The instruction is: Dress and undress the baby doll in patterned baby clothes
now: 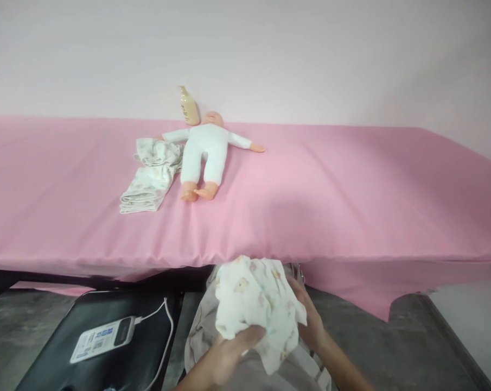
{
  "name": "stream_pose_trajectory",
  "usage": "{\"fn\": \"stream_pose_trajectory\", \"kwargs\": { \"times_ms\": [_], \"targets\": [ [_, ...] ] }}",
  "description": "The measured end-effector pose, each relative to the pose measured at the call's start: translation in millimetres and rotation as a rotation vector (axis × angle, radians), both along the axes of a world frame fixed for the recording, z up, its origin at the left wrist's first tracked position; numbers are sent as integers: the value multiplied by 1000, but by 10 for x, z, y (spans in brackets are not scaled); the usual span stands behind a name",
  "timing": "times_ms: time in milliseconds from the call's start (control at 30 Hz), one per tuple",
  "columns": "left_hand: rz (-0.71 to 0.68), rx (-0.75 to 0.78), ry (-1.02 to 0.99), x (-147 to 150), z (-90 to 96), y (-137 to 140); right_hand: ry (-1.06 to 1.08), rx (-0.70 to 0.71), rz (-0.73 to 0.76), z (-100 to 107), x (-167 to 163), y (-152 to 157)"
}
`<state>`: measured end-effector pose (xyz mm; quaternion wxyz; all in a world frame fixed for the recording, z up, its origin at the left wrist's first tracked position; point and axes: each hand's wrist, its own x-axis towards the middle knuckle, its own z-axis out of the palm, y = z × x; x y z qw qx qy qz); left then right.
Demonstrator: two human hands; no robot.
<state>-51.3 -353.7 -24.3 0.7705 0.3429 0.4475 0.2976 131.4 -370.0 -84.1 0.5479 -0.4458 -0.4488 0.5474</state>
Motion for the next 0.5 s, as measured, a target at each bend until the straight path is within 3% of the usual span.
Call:
{"fn": "stream_pose_trajectory", "kwargs": {
  "times_ms": [100,167,233,367,500],
  "targets": [
    [94,-14,-46,-17,-57,28,-270,259,-154,-187,1,-109],
    [97,-34,-49,-19,-75,22,-367,340,-150,-193,-40,-139],
    [56,-40,-36,-14,-77,-3,-323,242,-141,-74,-83,-84],
    [-113,84,30,1,-99,-48,-106,-164,-275,285,-102,150],
    [-176,170,90,-6,-191,-30,98,-337,-247,381,-102,171]
  ]
}}
